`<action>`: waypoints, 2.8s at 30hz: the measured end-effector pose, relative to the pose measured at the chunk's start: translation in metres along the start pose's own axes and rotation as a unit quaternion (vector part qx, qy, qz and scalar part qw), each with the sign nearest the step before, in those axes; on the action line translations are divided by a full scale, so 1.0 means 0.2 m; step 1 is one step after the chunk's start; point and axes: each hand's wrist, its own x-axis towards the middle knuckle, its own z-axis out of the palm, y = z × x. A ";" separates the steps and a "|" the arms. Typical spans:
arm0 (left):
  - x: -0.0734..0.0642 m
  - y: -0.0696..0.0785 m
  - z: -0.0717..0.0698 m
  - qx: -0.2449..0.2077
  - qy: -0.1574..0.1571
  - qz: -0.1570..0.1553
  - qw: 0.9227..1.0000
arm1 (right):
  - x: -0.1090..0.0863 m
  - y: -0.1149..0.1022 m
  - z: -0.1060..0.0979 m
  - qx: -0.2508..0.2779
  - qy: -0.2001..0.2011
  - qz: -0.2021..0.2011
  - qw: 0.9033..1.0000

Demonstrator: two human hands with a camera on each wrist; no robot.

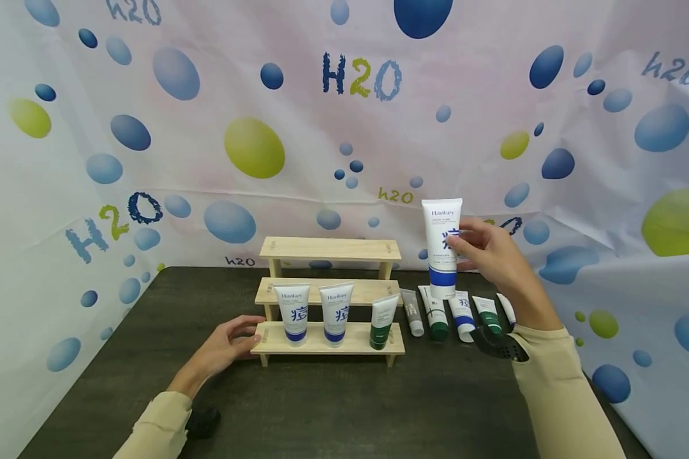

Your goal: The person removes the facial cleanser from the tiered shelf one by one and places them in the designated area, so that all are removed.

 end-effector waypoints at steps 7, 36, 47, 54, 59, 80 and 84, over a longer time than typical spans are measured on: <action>0.00 -0.01 0.00 -0.001 -0.003 0.000 1.000 | -0.08 0.14 -0.03 -0.017 -0.011 0.004 1.000; 0.01 -0.02 0.02 -0.013 0.004 0.015 1.000 | -0.31 0.57 -0.17 -0.077 -0.069 0.096 0.990; 0.02 -0.01 0.01 0.012 0.009 0.012 1.000 | -0.41 0.79 -0.22 -0.093 -0.113 0.153 0.977; 0.02 -0.02 0.02 0.012 0.011 0.004 1.000 | -0.46 0.93 -0.22 -0.081 -0.131 0.192 0.969; 0.01 -0.02 0.02 0.012 0.012 -0.002 1.000 | -0.47 0.99 -0.24 -0.072 -0.145 0.219 0.962; 0.01 0.00 0.00 0.015 0.011 -0.008 1.000 | -0.51 1.13 -0.19 -0.073 -0.203 0.259 0.942; 0.01 0.01 0.01 0.020 0.015 -0.011 1.000 | -0.53 1.16 -0.20 -0.066 -0.205 0.271 0.938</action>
